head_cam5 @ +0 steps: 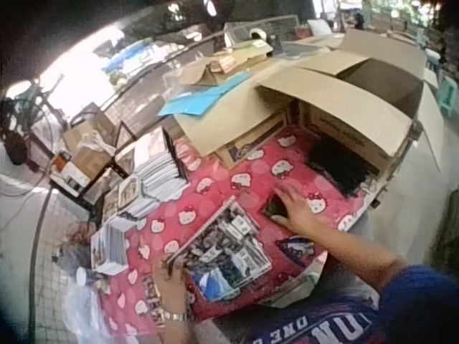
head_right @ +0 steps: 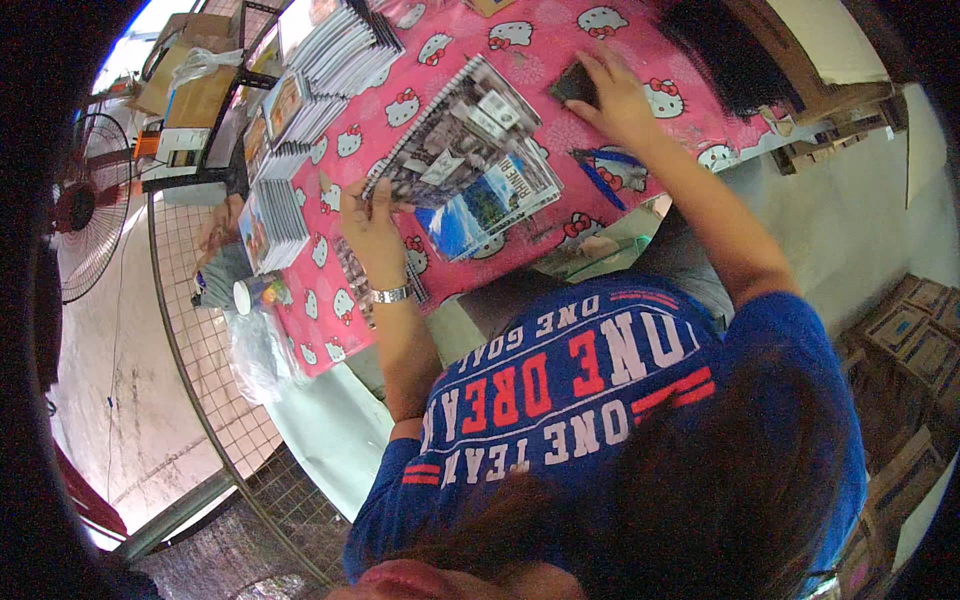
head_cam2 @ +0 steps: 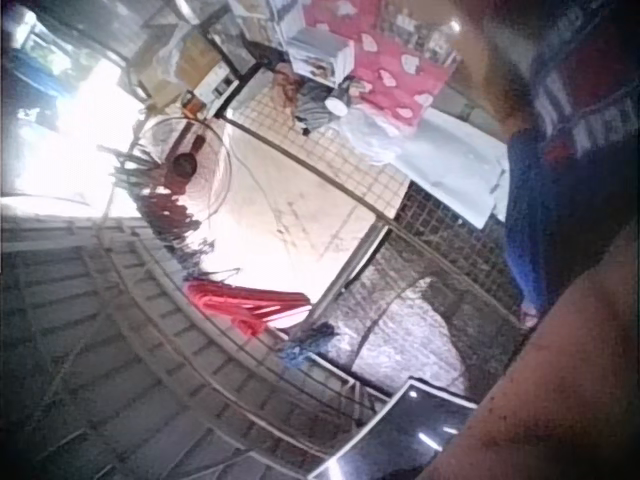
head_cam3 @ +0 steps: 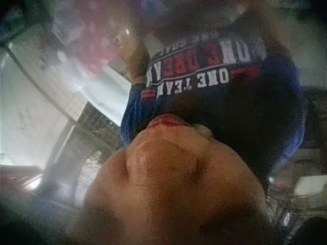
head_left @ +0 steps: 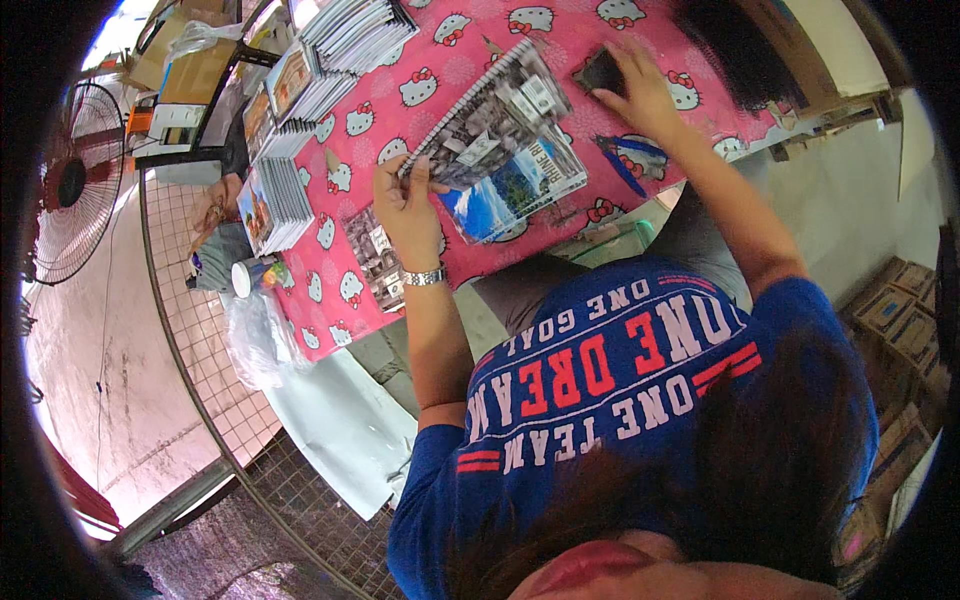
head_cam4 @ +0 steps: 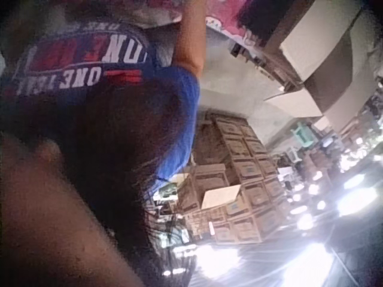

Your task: The person threads metal coils through the punched holes of several notebooks to bind them by hand.

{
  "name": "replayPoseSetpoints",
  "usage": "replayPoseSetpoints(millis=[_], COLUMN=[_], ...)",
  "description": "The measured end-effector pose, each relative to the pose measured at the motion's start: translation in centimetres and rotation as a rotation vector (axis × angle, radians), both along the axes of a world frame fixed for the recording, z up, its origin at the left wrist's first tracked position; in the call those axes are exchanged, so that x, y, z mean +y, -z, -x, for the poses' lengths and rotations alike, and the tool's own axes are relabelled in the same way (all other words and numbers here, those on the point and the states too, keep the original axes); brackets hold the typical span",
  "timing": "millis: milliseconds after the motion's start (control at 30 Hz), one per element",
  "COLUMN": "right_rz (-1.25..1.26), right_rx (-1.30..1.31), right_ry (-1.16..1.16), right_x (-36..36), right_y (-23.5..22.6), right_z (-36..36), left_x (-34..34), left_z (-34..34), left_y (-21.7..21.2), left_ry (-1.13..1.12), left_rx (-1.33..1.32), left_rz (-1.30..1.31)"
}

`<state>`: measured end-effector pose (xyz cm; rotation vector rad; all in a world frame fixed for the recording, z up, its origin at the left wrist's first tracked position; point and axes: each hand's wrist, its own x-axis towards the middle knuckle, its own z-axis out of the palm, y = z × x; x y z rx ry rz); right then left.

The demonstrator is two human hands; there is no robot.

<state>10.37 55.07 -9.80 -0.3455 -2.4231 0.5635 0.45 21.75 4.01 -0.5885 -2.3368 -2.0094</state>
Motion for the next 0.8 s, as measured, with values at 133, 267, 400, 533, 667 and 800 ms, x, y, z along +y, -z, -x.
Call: replayPoseSetpoints(millis=[133,267,400,533,667,800], right_rz=[-0.125,0.11,0.553,0.519,0.27,0.231], right_rx=[-0.308,-0.527,-0.133,0.032,0.072,-0.008], right_ry=[0.014,-0.038,-0.225,-0.621,-0.642,-0.636], right_x=[-7.8,-7.9,-8.7,-13.6,-15.9,-16.4], right_y=[-1.3,-1.2,-6.5,-13.3,-14.4,-14.2], right_z=[-10.2,-11.6,-8.6,-5.4,-3.2,-3.0], left_x=[0.0,0.8,0.9,0.9,0.3,-0.3], left_z=[-0.8,-0.8,-1.1,-2.0,-2.0,-1.7], left_y=[1.4,1.6,1.3,1.2,2.3,3.1], left_ry=[-0.096,-0.123,-0.07,-0.071,-0.119,-0.139], left_rx=[-0.001,0.02,0.086,0.046,0.189,0.274], left_rz=[-0.055,-0.052,-0.003,0.047,0.095,0.156])
